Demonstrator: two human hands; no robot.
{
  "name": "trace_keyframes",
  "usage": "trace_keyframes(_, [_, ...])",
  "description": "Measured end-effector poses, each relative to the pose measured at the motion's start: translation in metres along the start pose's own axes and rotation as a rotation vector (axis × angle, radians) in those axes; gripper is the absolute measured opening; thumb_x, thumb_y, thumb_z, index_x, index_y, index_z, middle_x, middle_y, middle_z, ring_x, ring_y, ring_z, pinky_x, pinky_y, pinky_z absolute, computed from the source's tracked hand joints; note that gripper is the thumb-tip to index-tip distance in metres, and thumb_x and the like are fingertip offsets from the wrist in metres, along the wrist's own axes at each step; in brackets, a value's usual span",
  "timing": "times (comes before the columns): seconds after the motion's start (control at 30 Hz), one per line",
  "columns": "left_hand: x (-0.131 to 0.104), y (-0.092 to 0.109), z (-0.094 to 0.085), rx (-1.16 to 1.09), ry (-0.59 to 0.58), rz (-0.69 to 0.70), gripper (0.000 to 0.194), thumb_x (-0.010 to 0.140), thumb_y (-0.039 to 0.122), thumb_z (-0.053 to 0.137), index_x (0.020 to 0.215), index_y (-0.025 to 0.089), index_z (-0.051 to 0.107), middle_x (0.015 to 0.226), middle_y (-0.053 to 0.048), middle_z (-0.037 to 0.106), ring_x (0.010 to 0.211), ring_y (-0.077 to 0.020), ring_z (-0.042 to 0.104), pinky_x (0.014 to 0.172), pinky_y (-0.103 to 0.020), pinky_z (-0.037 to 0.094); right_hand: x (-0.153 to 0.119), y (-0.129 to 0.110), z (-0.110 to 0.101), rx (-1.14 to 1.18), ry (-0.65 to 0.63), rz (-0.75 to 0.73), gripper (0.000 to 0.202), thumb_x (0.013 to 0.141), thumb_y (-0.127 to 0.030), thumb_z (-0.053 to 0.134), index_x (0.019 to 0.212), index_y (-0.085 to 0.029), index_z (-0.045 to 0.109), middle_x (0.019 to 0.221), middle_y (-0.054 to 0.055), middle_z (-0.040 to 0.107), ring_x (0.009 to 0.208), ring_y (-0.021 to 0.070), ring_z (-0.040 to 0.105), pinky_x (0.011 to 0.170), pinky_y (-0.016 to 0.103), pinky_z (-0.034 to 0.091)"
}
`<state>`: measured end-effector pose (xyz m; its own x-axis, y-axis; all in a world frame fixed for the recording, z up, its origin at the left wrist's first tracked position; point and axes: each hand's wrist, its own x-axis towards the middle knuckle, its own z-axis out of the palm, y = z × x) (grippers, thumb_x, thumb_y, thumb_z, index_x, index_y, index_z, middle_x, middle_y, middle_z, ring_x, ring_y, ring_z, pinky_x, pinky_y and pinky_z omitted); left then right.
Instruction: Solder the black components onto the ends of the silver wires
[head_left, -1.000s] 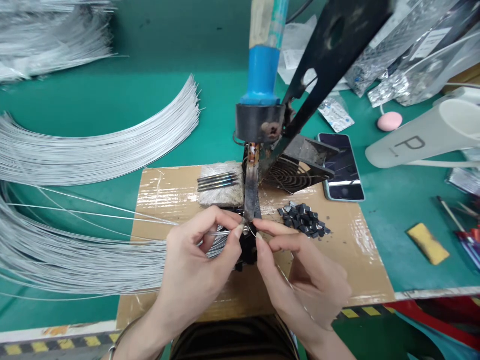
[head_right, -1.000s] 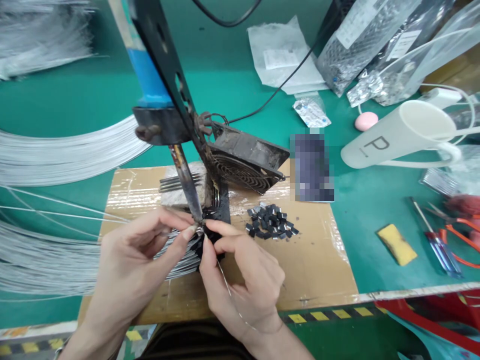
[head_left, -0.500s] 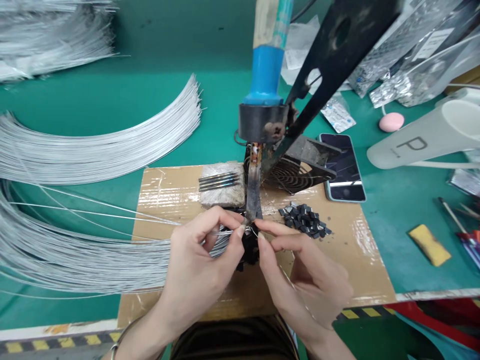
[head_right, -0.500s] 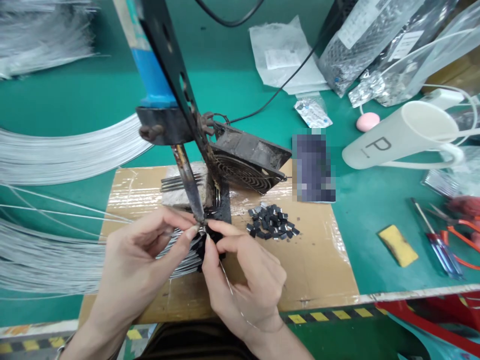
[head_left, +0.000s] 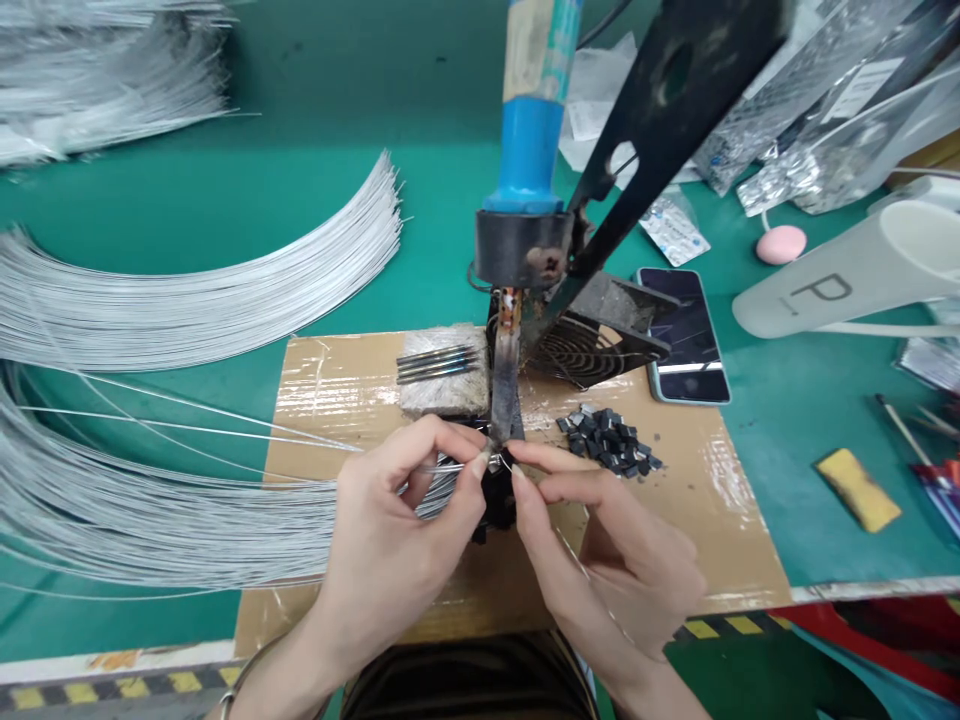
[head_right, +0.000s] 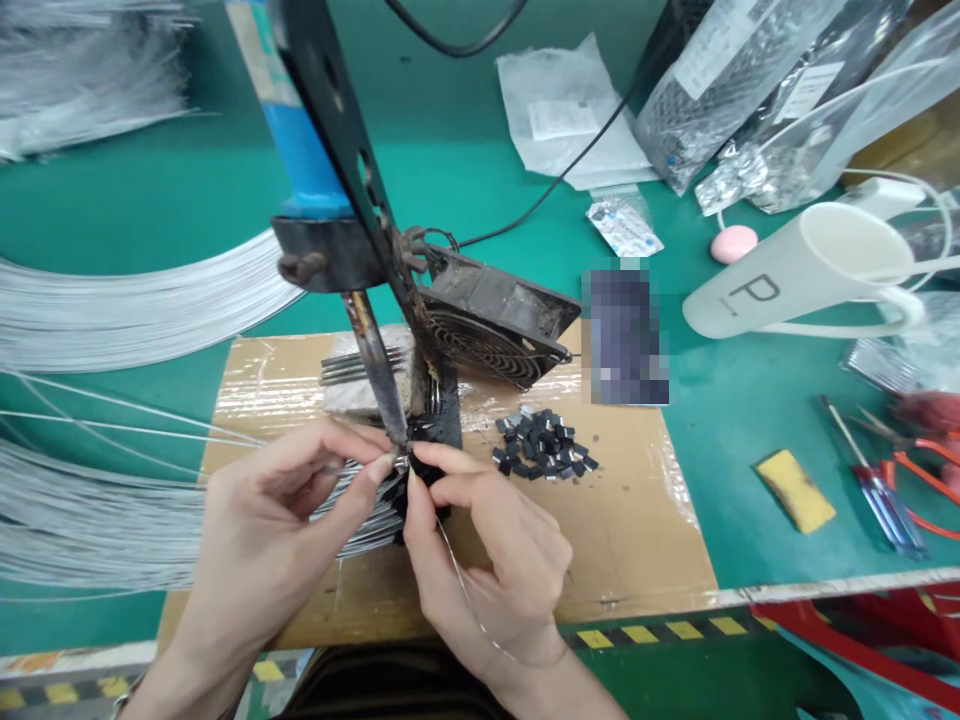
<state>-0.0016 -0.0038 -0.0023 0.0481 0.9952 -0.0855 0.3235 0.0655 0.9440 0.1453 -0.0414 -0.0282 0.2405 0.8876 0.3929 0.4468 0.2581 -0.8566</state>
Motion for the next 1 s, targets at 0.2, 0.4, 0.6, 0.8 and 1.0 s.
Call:
trace_keyframes(0.2, [0.0001, -0.0006, 0.0009, 0.017, 0.009, 0.007, 0.012, 0.088, 0.013, 0.071, 0.08, 0.022, 0.072, 0.086, 0.0, 0.077, 0.081, -0.0148, 0.073, 0.066, -0.02, 0.054, 0.0001, 0.0001, -0.0003, -0.007, 0.004, -0.024, 0.021, 0.088, -0.003, 0.075, 0.09, -0.023, 0.07, 0.09, 0.004, 0.086, 0.08, 0.021, 0.085, 0.073, 0.027, 0.071])
trace_keyframes(0.4, [-0.0008, -0.0018, -0.0002, 0.002, 0.002, 0.0, 0.013, 0.089, 0.013, 0.071, 0.081, 0.022, 0.072, 0.087, 0.001, 0.077, 0.083, -0.0137, 0.073, 0.07, -0.018, 0.055, -0.0019, 0.0015, -0.0007, 0.01, -0.011, -0.037, 0.022, 0.088, -0.002, 0.074, 0.09, -0.023, 0.068, 0.089, 0.004, 0.085, 0.084, 0.022, 0.085, 0.072, 0.027, 0.071])
trace_keyframes(0.6, [0.0, -0.002, -0.001, -0.019, -0.022, -0.035, 0.013, 0.089, 0.013, 0.071, 0.08, 0.022, 0.071, 0.087, 0.002, 0.077, 0.082, -0.0132, 0.073, 0.071, -0.019, 0.055, -0.0007, 0.0025, -0.0003, 0.001, -0.012, -0.02, 0.021, 0.088, -0.003, 0.074, 0.088, -0.024, 0.068, 0.091, 0.004, 0.086, 0.078, 0.0225, 0.085, 0.071, 0.029, 0.072])
trace_keyframes(0.8, [0.0004, -0.0018, 0.001, -0.021, -0.022, -0.044, 0.013, 0.089, 0.013, 0.07, 0.079, 0.022, 0.071, 0.085, 0.001, 0.077, 0.08, -0.0132, 0.073, 0.07, -0.019, 0.055, -0.0022, 0.0029, -0.0007, 0.002, -0.014, -0.016, 0.022, 0.089, -0.002, 0.074, 0.089, -0.023, 0.068, 0.092, 0.004, 0.086, 0.078, 0.0217, 0.085, 0.071, 0.029, 0.071])
trace_keyframes(1.0, [-0.0002, -0.0021, -0.0008, -0.028, -0.038, -0.048, 0.013, 0.09, 0.013, 0.07, 0.08, 0.022, 0.071, 0.086, 0.002, 0.078, 0.08, -0.0125, 0.073, 0.071, -0.018, 0.055, -0.0024, 0.0041, -0.0006, 0.017, 0.002, -0.005, 0.019, 0.088, -0.003, 0.076, 0.087, -0.021, 0.069, 0.099, 0.006, 0.087, 0.08, 0.0197, 0.084, 0.074, 0.027, 0.071])
